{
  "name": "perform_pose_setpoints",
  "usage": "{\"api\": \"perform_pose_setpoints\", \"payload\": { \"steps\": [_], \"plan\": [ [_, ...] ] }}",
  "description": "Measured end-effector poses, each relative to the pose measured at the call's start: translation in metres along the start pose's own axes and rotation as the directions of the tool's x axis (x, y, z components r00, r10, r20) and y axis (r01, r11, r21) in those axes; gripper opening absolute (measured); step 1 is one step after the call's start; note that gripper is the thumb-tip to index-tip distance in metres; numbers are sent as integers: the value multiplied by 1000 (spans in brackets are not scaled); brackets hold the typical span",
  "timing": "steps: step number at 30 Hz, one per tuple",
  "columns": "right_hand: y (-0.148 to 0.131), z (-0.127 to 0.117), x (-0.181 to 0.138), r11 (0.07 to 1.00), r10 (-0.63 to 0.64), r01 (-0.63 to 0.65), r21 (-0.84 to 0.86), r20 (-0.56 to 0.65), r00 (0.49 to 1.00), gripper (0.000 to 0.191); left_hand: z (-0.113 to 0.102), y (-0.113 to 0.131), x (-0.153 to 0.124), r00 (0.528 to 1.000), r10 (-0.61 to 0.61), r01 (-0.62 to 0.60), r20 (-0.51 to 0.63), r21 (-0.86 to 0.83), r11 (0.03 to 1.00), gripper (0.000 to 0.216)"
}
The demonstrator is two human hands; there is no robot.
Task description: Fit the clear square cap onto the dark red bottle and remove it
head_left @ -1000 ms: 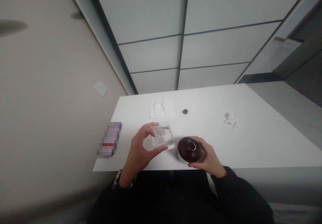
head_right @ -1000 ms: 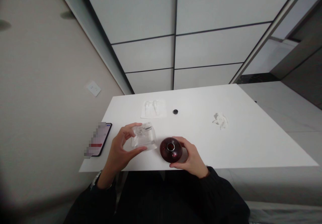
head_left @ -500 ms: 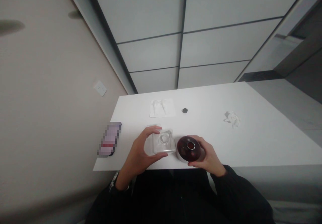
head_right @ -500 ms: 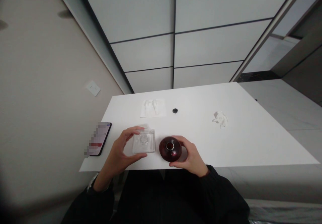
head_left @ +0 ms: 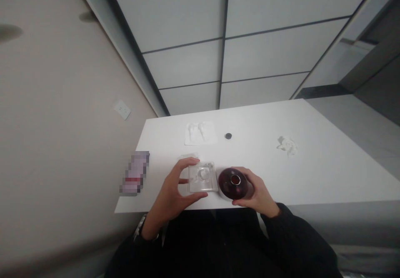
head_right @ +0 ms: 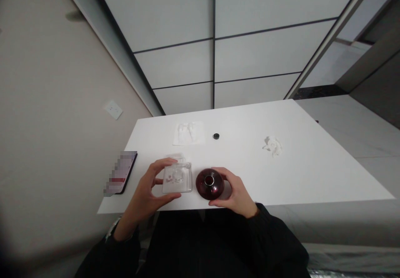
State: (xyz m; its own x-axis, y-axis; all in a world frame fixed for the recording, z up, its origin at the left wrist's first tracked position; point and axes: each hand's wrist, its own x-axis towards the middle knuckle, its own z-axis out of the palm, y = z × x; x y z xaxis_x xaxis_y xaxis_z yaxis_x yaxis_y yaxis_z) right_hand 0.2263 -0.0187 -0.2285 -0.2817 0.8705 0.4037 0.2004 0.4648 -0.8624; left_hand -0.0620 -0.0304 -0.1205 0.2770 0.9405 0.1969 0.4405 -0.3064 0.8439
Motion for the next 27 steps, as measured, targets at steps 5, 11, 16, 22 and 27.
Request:
{"api": "perform_pose_setpoints", "payload": {
  "steps": [5,11,16,22,27],
  "plan": [
    [3,0,-1,999,-17,17,-49,17,1000,85,-3,7,5,993,113,-114,21,79,990,59],
    [5,-2,-1,998,-31,34,-59,61,998,86,-10,20,9,964,232,-256,130,216,942,44],
    [5,-2,0,997,-43,47,-53,79,996,91,-14,26,15,938,283,-333,198,302,893,43],
    [4,-3,1,998,-37,40,-37,83,996,92,-16,33,22,916,316,-389,245,357,849,44],
    [1,-4,2,999,-35,39,-36,86,996,93,-17,40,28,902,338,-421,270,370,828,43]
  ]
}}
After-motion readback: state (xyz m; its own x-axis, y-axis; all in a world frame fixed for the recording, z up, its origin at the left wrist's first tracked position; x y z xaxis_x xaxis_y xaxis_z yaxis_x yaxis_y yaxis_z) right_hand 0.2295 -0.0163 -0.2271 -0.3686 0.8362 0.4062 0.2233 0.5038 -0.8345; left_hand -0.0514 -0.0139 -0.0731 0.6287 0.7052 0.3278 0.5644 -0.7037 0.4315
